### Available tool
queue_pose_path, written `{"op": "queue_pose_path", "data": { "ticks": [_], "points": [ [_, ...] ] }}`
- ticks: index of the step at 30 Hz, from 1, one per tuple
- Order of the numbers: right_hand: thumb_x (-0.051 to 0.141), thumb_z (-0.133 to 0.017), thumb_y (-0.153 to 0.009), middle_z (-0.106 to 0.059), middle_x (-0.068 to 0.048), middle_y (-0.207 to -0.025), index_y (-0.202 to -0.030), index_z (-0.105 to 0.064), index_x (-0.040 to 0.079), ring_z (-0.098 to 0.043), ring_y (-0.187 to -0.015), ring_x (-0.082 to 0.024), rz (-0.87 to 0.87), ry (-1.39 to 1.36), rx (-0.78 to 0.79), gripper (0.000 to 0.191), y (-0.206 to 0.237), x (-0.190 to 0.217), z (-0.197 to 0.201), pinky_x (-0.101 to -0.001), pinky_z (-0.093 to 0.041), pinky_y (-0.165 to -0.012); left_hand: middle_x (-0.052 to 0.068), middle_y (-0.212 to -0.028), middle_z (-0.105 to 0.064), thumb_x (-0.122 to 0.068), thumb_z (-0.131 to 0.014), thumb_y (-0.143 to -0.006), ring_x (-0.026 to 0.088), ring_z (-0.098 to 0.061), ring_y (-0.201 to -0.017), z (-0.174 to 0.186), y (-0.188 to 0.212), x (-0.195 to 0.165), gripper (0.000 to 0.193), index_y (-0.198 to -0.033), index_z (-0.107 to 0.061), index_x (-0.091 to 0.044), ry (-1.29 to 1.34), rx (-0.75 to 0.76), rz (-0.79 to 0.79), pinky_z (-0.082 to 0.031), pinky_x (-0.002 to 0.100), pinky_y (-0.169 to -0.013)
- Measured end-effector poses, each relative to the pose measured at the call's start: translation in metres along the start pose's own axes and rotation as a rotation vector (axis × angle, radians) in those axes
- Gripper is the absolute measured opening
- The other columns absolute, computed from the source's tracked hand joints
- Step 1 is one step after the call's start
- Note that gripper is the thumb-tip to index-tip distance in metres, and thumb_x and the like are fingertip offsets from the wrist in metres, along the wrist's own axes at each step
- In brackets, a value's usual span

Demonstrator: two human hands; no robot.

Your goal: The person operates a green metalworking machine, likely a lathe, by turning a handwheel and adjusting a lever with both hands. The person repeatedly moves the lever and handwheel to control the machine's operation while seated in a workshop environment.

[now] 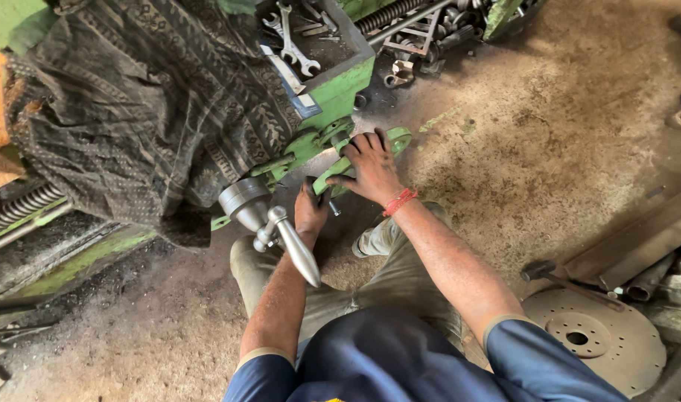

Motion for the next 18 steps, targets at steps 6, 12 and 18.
{"op": "queue_pose_path", "data": {
  "ticks": [6, 12, 18],
  "points": [
    [0.073, -0.076, -0.075, -0.057, -0.014, -0.12, -0.113, -0.069, 0.009, -0.049, -0.121, -0.036, 0.035, 0.013, -0.084, 0.074, 0.001, 0.005, 0.003, -0.057, -0.028, -0.118, 0.025, -0.098, -0.072, -0.021, -0.074, -0.091, 0.046, -0.07, -0.09, 0.0, 0.002, 0.006, 0.039, -0.119, -0.058, 0.0, -0.004, 0.045, 0.069, -0.055, 0.051, -0.076],
    [0.071, -0.078, -0.073, -0.057, -0.013, -0.114, -0.106, -0.07, 0.004, -0.05, -0.119, -0.034, 0.008, 0.007, -0.015, 0.075, -0.001, 0.007, 0.001, -0.0576, -0.028, -0.119, 0.028, -0.103, -0.07, -0.017, -0.073, -0.089, 0.05, -0.067, -0.092, 0.002, 0.002, 0.007, 0.044, -0.122, -0.055, 0.004, -0.006, -0.036, -0.047, -0.055, 0.052, -0.078],
    [0.07, -0.079, -0.073, -0.056, -0.014, -0.112, -0.107, -0.071, 0.005, -0.05, -0.117, -0.034, 0.026, 0.014, -0.027, 0.074, -0.001, 0.011, 0.002, -0.0569, -0.027, -0.118, 0.029, -0.106, -0.067, -0.016, -0.078, -0.088, 0.052, -0.065, -0.096, 0.014, 0.0, -0.022, 0.048, -0.123, -0.051, 0.002, -0.07, -0.086, -0.174, -0.054, 0.054, -0.081]
  ]
}}
Point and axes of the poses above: each hand's wrist, its own y-axis away from the middle knuckle, its own z-axis out of the back of the hand, x = y × z, the point moved 8 cm from there along -y, towards the middle knuckle
